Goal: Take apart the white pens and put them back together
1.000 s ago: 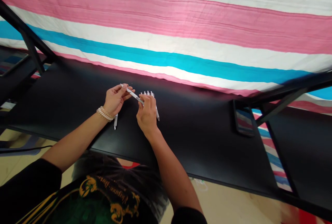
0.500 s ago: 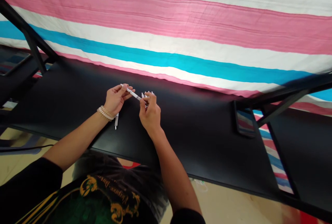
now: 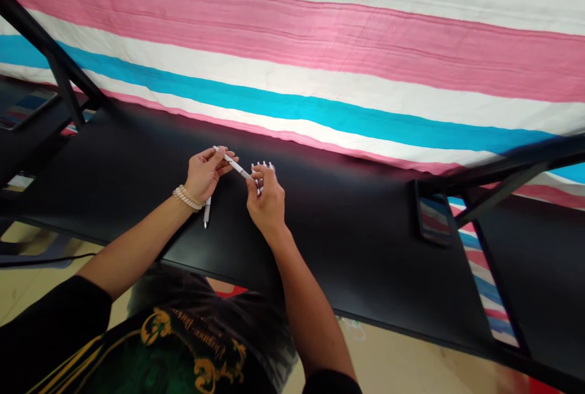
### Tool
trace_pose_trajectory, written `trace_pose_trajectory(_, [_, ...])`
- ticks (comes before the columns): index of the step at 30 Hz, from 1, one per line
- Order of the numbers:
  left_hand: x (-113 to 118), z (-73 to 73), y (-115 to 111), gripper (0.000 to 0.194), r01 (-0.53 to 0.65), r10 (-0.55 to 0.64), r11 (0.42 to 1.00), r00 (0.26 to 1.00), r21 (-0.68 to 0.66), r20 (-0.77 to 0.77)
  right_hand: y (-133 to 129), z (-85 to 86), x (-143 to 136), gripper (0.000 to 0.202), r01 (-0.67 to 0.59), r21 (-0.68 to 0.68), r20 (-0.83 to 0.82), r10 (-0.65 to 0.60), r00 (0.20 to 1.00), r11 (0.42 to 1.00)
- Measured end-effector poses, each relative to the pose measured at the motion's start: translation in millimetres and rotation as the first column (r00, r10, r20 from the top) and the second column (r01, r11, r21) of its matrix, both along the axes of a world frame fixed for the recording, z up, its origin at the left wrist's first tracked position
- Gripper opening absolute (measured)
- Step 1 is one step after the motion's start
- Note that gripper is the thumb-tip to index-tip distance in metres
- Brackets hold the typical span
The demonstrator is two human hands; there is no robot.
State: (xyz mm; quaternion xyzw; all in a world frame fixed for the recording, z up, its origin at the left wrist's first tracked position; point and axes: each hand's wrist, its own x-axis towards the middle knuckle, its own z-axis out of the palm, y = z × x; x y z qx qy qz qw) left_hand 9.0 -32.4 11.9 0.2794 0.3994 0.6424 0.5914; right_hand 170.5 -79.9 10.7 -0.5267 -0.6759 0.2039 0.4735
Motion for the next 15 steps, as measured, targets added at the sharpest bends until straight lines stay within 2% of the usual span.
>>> trace_pose_trajectory(3, [0.2, 0.2, -0.5, 0.033, 0.008, -0.008, 1.000, 1.000, -0.001, -0.002, 0.2, 1.1, 0.9, 0.029, 0.013, 0.008, -0.009, -0.013, 1.000, 1.000])
trace_pose_trajectory(10, [1.1, -0.5, -2.3, 0.035, 0.009, -0.009, 1.000, 1.000, 0.014, -0.011, -0.8, 1.1, 2.3, 0.025, -0.042, 0.032, 0.078, 0.040, 0.996, 0.999])
trace_pose_trajectory(13, [1.3, 0.9, -2.2, 0.033, 0.028, -0.028, 0.999, 1.000, 0.017, -0.012, -1.9, 0.8, 1.4, 0.020, -0.106, -0.026, 0.091, 0.108, 0.990, 0.994])
trace_pose_trajectory(15, [0.5, 4.1, -1.8, 0.030, 0.066, -0.066, 0.998, 0.998, 0.001, 0.016, -2.6, 0.9, 0.0, 0.024, -0.141, -0.081, 0.051, 0.145, 0.988, 0.987])
